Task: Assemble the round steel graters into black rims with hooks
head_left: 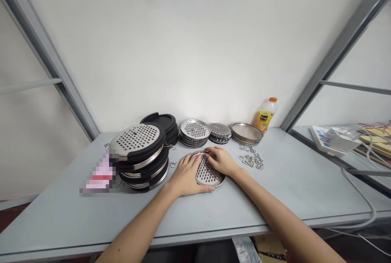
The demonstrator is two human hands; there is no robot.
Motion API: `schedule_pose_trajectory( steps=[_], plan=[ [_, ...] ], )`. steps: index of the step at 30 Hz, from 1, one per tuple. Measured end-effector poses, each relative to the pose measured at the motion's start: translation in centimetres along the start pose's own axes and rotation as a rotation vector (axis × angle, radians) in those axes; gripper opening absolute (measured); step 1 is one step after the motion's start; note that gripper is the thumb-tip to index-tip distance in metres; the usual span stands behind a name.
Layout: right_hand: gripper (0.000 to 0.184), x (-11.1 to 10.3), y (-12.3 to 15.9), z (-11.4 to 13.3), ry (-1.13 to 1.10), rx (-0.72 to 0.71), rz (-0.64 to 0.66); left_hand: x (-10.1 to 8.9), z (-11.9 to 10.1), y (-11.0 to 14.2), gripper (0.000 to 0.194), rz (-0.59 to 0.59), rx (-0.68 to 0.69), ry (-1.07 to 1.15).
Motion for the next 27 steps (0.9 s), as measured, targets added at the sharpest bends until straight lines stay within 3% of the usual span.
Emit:
schedule_pose_trajectory(
  steps=[5,10,14,20,27],
  plan=[
    [0.027,-0.3,-0.1,-0.2,-0.099,0.024,-0.011,0.0,0.1,0.0,0.110,0.009,-0.011,0.024],
    [0.025,-0.1,-0.5,-0.8,-0.271,0.050,0.098,-0.3,0.5,0.2,0.108,-0.025,-0.042,0.067],
    [0.025,-0.3,-0.6,-0.9,-0.317,0.036,0.102,-0.5,0.6,0.2,0.108,-0.064,-0.032,0.063],
    [0.025,-0.7,-0.6,-1.1,-0.280,0.013,0.064,-1.6,0.0,-0.1,0.102,-0.135,0.002,0.014],
    [0.026,-1.0,-0.4,-0.5,-0.158,-0.037,0.048,-1.4,0.5,0.2,0.106,-0.116,-0.035,0.034]
  ],
)
Point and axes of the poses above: each hand's wrist, its own y-axis away from the middle knuckle, its own x-axis out of the palm, z = x × y, the point moved 9 cm from there along -y, towards the middle knuckle, and after that the axes turned 15 degrees about x, right-handed, at the moved point
